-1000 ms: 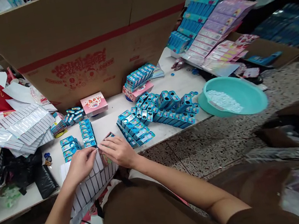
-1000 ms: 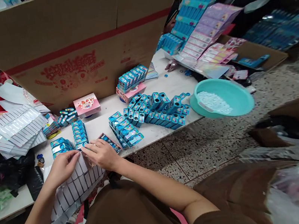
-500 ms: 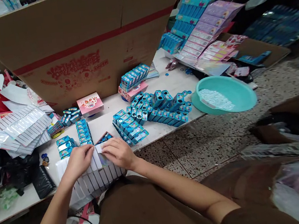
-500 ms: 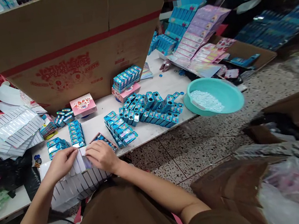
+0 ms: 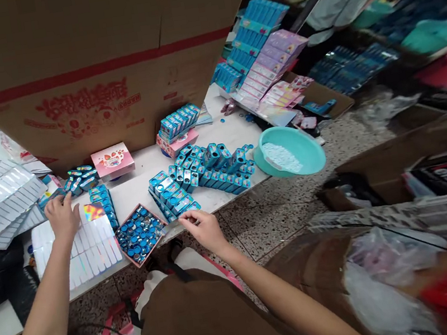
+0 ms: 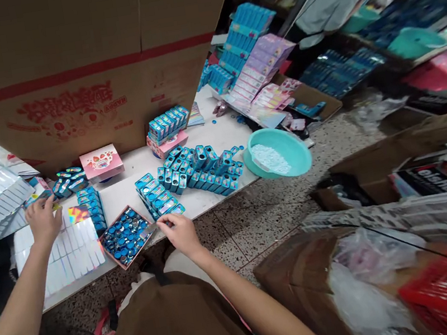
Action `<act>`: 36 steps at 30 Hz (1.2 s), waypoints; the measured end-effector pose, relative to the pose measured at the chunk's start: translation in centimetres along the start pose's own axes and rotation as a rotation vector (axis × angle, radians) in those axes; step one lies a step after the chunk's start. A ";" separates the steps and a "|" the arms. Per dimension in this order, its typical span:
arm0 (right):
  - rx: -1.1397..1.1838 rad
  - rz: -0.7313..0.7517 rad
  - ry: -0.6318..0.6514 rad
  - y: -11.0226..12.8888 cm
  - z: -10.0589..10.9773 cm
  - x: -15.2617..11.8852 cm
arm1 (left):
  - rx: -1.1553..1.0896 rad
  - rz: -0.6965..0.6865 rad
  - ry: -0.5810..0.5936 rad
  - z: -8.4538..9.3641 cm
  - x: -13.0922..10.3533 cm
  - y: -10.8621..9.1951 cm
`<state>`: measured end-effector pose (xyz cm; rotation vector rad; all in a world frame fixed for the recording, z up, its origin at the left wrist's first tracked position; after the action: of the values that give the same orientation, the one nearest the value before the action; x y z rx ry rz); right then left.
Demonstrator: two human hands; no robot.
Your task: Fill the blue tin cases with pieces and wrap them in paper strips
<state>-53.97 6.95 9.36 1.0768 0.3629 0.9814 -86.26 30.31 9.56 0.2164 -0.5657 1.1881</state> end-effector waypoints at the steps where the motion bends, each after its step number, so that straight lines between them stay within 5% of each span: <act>1: -0.017 -0.063 -0.008 -1.3 0.2 0.6 | -0.056 0.055 -0.041 0.3 -0.8 -1.4; 4: -0.011 -0.206 -0.027 -4.4 0.5 2.2 | -0.387 0.185 0.028 -0.6 -4.5 -8.7; 8: 0.013 -0.266 -0.002 -6.5 0.0 4.2 | -0.906 0.555 0.324 -5.6 -10.5 -18.7; 12: 0.017 -0.274 0.062 -7.8 -0.8 5.6 | -1.245 1.055 0.515 -10.6 -14.6 -23.4; 17: 0.015 -0.308 0.096 -9.7 -1.6 6.6 | -1.321 1.227 0.514 -13.1 -15.1 -23.8; 27: 0.029 -0.443 0.097 -14.3 -3.7 7.8 | -1.301 1.241 0.448 -14.3 -14.1 -23.1; 36: -0.100 -0.407 0.071 -15.1 -4.1 8.2 | -1.266 1.280 0.465 -16.0 -14.7 -22.7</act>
<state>-44.86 14.11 -3.98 0.8363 0.5606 0.6666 -64.31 16.99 -8.62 -1.6786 -0.9558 1.7224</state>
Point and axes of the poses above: each hand's wrist, its own x-axis towards the middle knuckle, its own z-axis out of the back of the hand, y = z × x, the point moved 9 cm from there along x, towards the middle knuckle, and after that the axes turned 13 degrees about -y, right-handed, at the moved point
